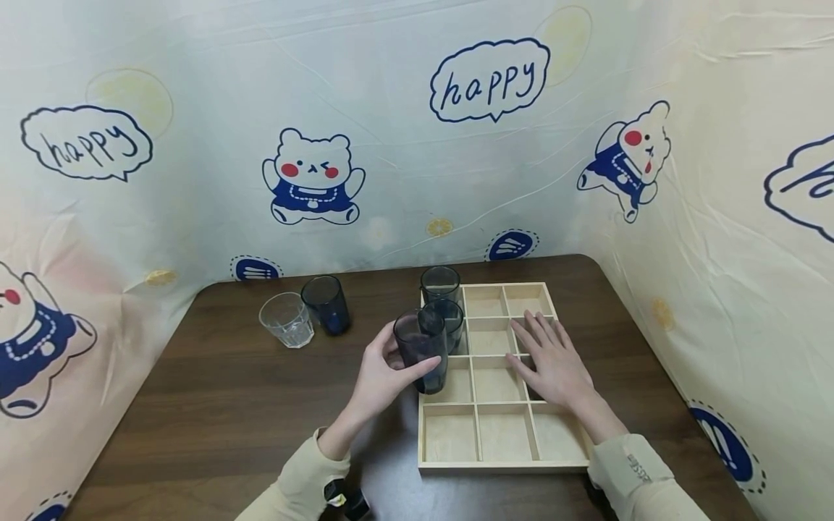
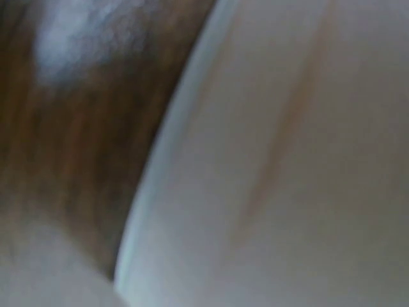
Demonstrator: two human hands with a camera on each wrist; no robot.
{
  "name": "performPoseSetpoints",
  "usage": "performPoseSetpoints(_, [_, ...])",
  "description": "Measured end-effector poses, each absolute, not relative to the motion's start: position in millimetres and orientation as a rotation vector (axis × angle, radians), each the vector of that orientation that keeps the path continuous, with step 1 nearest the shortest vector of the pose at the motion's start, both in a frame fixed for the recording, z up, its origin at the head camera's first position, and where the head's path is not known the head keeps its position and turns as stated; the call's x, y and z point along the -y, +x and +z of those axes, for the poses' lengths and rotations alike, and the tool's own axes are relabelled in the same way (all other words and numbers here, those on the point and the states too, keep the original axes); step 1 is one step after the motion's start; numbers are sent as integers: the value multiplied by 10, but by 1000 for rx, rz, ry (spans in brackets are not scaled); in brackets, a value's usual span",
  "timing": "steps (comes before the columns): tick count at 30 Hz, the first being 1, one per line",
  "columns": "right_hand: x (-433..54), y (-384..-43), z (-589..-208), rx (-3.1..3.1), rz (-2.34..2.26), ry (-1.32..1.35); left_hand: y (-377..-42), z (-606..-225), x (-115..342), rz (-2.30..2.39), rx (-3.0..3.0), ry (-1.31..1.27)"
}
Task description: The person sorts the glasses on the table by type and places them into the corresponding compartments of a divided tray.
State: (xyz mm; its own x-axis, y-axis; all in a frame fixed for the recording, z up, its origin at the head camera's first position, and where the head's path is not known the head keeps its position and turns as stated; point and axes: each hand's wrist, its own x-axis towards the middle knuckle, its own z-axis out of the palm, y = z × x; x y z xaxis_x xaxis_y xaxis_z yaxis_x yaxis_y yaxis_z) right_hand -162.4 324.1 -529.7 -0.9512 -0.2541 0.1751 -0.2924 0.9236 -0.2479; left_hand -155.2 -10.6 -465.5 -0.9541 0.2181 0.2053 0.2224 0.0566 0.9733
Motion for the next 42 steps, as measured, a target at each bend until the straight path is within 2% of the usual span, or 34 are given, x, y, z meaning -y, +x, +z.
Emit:
performPoseSetpoints(14, [-3242, -1608, -5320, 2946, 400, 420, -1466, -4767, -22, -2103, 2333, -585])
performPoseSetpoints(42, [-3228, -1613, -5285, 2947, 390, 417, -1518, -4921, -118, -2014, 2378, -667])
